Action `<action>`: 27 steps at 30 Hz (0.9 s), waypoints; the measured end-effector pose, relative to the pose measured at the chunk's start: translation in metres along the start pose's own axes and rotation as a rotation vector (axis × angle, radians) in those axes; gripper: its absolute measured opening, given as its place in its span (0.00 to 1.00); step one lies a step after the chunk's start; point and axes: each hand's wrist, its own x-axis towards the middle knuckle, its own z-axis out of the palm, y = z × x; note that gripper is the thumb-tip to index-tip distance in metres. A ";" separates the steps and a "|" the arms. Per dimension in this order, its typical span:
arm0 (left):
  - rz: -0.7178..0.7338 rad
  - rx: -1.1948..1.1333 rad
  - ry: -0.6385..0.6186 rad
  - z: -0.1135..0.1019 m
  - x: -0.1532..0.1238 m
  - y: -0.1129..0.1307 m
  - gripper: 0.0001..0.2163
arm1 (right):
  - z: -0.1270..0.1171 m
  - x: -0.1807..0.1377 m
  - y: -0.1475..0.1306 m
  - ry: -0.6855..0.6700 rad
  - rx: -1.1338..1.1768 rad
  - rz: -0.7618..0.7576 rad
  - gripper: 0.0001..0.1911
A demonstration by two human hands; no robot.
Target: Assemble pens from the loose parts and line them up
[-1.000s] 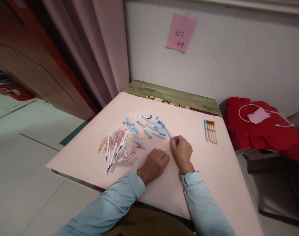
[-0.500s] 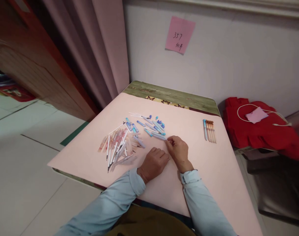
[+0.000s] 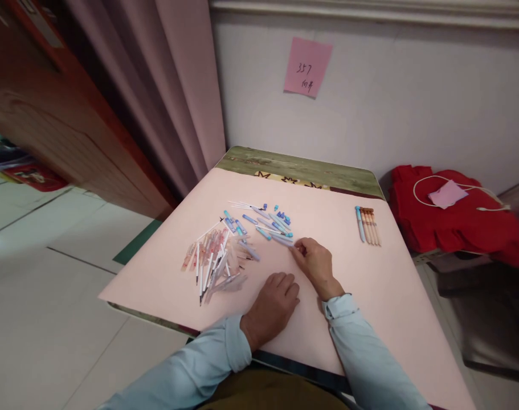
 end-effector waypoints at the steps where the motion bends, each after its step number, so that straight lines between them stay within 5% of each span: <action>1: 0.001 0.002 -0.004 -0.001 -0.002 0.001 0.06 | 0.000 0.000 0.000 -0.004 0.000 -0.001 0.09; 27: -0.021 0.025 -0.042 -0.006 -0.002 0.003 0.08 | -0.006 0.001 -0.002 0.048 0.137 0.028 0.17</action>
